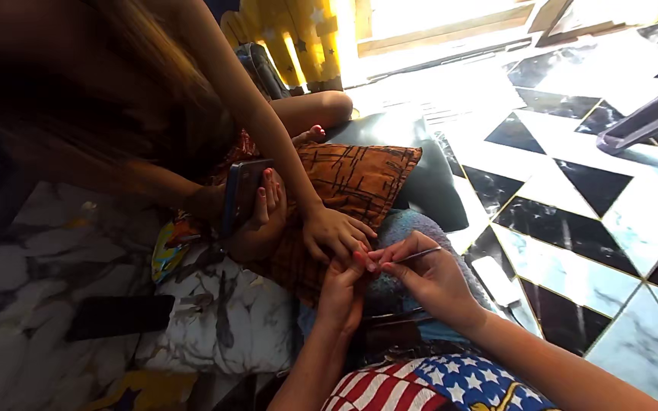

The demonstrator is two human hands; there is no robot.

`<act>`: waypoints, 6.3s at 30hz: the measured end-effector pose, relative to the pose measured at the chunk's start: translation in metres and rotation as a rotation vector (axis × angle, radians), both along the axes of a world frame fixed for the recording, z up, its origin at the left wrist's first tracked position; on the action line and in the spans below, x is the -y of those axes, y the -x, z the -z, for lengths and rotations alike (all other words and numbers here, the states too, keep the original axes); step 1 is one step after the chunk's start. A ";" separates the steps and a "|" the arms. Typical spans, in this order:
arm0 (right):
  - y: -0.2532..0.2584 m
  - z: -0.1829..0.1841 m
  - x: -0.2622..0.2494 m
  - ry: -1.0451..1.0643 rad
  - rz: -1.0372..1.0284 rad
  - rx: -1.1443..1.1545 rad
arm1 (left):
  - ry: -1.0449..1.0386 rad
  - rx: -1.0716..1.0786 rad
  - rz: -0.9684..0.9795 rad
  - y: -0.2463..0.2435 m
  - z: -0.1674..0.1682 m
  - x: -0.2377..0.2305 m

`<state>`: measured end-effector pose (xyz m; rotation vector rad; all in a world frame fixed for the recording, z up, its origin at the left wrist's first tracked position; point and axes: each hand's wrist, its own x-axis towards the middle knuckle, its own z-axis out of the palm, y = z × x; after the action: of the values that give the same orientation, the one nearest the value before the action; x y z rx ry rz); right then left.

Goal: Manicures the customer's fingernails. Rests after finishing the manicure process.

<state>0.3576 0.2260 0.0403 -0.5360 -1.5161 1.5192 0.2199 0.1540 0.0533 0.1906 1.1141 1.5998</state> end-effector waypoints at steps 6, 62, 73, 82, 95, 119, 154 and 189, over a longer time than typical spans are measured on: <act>0.001 0.000 -0.002 -0.021 0.019 0.034 | -0.010 -0.005 0.005 0.000 0.000 -0.001; -0.071 0.005 -0.093 0.172 -0.046 0.493 | 0.074 -0.286 0.165 0.010 -0.022 0.019; -0.054 -0.023 -0.068 -0.186 0.147 0.397 | 0.064 0.058 -0.016 0.015 -0.023 0.011; 0.046 -0.033 -0.032 -0.062 -0.144 -0.098 | 0.035 0.060 -0.030 0.007 -0.013 0.003; 0.000 -0.014 -0.026 -0.119 -0.217 0.050 | 0.001 0.067 0.039 0.013 -0.009 0.006; 0.004 -0.016 -0.019 -0.203 -0.163 0.161 | 0.026 0.019 -0.013 0.011 -0.009 0.004; 0.006 -0.027 -0.019 -0.545 -0.076 0.419 | 0.013 -0.024 -0.071 0.003 -0.004 0.001; 0.015 0.009 -0.005 0.262 -0.166 -0.187 | 0.021 0.101 0.031 0.015 -0.013 0.008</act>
<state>0.3429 0.2306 0.0310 -0.4109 -1.2508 1.8580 0.2049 0.1457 0.0664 0.1116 1.0445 1.5529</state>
